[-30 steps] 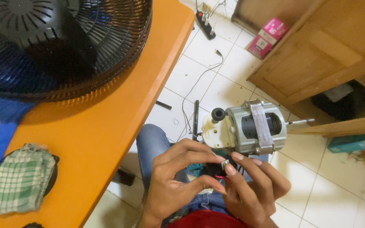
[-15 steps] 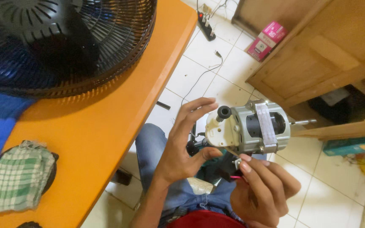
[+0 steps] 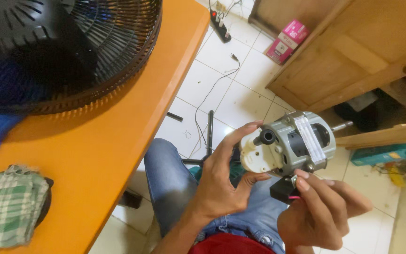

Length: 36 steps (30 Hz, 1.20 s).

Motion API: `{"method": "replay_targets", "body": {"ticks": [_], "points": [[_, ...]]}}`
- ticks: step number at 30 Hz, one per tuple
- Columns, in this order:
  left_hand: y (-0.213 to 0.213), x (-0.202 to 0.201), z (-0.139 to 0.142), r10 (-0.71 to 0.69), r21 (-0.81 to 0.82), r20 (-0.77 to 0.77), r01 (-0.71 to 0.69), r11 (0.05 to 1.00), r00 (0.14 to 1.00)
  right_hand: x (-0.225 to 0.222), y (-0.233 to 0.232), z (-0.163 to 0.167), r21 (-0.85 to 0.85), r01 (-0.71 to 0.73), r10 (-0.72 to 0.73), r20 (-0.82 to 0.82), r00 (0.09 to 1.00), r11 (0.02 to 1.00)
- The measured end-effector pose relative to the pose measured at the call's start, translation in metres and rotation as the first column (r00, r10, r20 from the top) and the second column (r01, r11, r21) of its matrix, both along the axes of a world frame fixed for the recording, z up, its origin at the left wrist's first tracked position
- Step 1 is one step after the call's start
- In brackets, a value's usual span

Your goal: The person services a standing fan motor. They handle the disassembled motor, fit a black component onto the motor housing, then align and press the black outer housing cover over the motor assembly, and finally handle the fan's rear guard plate on the table.

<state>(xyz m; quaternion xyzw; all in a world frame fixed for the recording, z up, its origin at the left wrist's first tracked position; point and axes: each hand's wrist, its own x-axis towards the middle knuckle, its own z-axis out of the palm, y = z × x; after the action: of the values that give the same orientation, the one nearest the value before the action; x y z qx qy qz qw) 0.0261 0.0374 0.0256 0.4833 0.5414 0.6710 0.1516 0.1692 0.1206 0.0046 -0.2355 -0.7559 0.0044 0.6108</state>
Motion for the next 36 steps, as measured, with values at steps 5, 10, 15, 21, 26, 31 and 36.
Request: {"method": "replay_targets", "body": {"ticks": [5,10,15,21,26,31,36], "points": [[0.007,0.014,-0.007,0.057,0.03,-0.011,-0.056,0.998,0.998,0.01,0.005,-0.004,-0.024,-0.007,0.008,0.041,0.999,1.0],[0.014,0.02,-0.013,0.107,0.06,-0.039,-0.105,0.993,0.993,0.012,0.007,-0.01,-0.063,0.018,-0.016,0.037,0.999,0.998],[0.021,0.021,-0.011,0.107,0.065,-0.047,-0.104,0.992,0.993,0.012,0.014,-0.012,-0.053,0.059,-0.057,0.037,0.998,0.997],[0.041,0.029,0.0,0.134,0.065,-0.093,-0.128,0.99,0.987,0.02,0.031,-0.005,-0.066,0.097,-0.094,0.048,0.994,0.993],[0.053,0.033,0.005,0.161,0.049,-0.138,-0.156,0.987,0.977,0.021,0.038,0.006,-0.121,0.059,-0.057,0.022,0.998,0.991],[0.064,0.037,0.007,0.16,0.032,-0.17,-0.157,0.987,0.972,0.025,0.043,0.017,-0.172,0.045,-0.042,0.018,0.999,0.984],[0.074,0.031,0.006,0.062,0.037,-0.203,-0.056,0.998,0.977,0.031,0.055,0.019,-0.247,0.017,-0.024,-0.023,0.999,0.969]]}}
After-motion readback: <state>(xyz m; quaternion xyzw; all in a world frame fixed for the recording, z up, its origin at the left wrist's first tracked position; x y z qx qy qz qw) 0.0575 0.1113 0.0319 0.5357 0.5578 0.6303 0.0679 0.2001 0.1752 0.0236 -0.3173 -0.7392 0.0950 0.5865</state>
